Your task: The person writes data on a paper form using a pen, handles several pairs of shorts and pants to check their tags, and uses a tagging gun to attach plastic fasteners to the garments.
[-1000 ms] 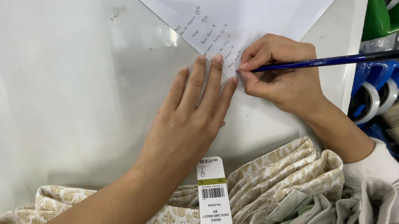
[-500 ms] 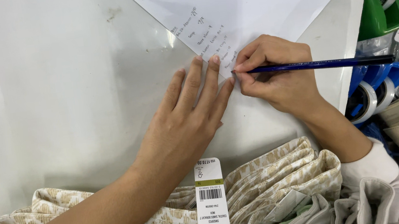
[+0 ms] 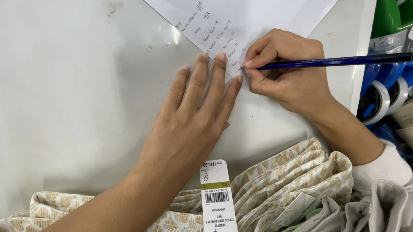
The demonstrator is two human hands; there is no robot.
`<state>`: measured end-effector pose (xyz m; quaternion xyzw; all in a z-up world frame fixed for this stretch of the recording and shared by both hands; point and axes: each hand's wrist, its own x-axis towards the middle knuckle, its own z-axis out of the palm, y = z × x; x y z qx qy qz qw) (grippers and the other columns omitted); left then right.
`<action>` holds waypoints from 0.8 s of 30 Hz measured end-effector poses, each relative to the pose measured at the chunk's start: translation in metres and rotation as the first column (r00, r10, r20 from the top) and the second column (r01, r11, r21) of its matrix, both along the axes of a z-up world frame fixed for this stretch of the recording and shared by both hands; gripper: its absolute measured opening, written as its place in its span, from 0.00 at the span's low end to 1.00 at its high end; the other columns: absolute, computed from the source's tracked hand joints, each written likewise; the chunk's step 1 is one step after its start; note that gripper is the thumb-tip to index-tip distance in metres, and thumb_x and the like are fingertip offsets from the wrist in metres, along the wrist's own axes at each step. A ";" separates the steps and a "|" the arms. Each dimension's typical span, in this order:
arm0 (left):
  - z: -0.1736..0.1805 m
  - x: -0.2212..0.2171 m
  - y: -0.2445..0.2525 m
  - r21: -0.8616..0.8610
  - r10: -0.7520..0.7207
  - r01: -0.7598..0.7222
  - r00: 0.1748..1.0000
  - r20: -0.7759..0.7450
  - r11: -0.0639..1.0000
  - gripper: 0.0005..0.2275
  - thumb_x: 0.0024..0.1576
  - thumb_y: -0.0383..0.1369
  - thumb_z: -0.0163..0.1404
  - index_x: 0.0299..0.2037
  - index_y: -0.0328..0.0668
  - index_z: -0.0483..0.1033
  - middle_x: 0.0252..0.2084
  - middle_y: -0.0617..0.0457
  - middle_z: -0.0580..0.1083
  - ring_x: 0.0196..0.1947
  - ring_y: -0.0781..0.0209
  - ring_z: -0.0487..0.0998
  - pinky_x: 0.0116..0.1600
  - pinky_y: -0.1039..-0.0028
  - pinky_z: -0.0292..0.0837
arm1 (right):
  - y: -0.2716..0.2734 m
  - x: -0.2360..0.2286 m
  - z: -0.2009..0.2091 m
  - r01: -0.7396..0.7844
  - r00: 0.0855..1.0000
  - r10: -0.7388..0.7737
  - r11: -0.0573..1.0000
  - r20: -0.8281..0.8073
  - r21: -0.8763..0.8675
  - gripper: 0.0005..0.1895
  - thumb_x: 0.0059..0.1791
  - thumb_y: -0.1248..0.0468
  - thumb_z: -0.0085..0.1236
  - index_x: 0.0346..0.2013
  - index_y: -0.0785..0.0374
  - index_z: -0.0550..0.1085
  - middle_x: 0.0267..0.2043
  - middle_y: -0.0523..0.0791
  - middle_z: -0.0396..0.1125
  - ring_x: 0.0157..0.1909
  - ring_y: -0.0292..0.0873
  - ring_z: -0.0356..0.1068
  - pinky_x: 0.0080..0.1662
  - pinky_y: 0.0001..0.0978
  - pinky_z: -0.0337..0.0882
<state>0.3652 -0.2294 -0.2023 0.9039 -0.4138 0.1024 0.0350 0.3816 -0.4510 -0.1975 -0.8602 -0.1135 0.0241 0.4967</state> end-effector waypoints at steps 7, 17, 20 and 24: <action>0.000 0.001 0.000 0.010 -0.001 0.001 1.000 -0.005 1.000 0.18 0.68 0.42 0.46 0.67 0.53 0.72 0.68 0.45 0.69 0.66 0.46 0.69 0.67 0.61 0.66 | 0.000 0.001 0.000 -0.009 1.000 0.009 1.000 -0.001 0.004 0.09 0.48 0.80 0.62 0.31 0.65 0.74 0.37 0.50 0.71 0.38 0.41 0.70 0.41 0.26 0.68; 0.001 0.000 0.001 0.017 -0.012 0.012 1.000 -0.007 1.000 0.18 0.68 0.40 0.45 0.67 0.51 0.71 0.68 0.43 0.69 0.66 0.45 0.69 0.67 0.61 0.67 | -0.001 -0.001 -0.003 0.020 1.000 -0.020 1.000 -0.003 -0.013 0.09 0.47 0.80 0.62 0.31 0.65 0.74 0.37 0.50 0.71 0.38 0.41 0.70 0.40 0.26 0.68; 0.000 0.001 0.000 -0.008 0.005 -0.005 1.000 0.000 1.000 0.17 0.69 0.42 0.45 0.66 0.54 0.72 0.67 0.45 0.70 0.65 0.47 0.70 0.66 0.62 0.67 | -0.001 -0.002 -0.004 0.033 0.999 -0.033 0.999 0.025 0.007 0.09 0.47 0.81 0.61 0.32 0.67 0.74 0.38 0.52 0.71 0.38 0.42 0.71 0.40 0.26 0.68; 0.001 0.001 0.001 0.014 -0.019 0.019 1.000 -0.012 1.000 0.17 0.69 0.38 0.43 0.67 0.52 0.71 0.68 0.42 0.69 0.66 0.44 0.69 0.66 0.60 0.66 | -0.002 -0.003 -0.004 0.049 0.998 -0.049 0.999 0.041 0.004 0.09 0.46 0.82 0.60 0.31 0.67 0.74 0.37 0.52 0.71 0.38 0.42 0.71 0.40 0.27 0.69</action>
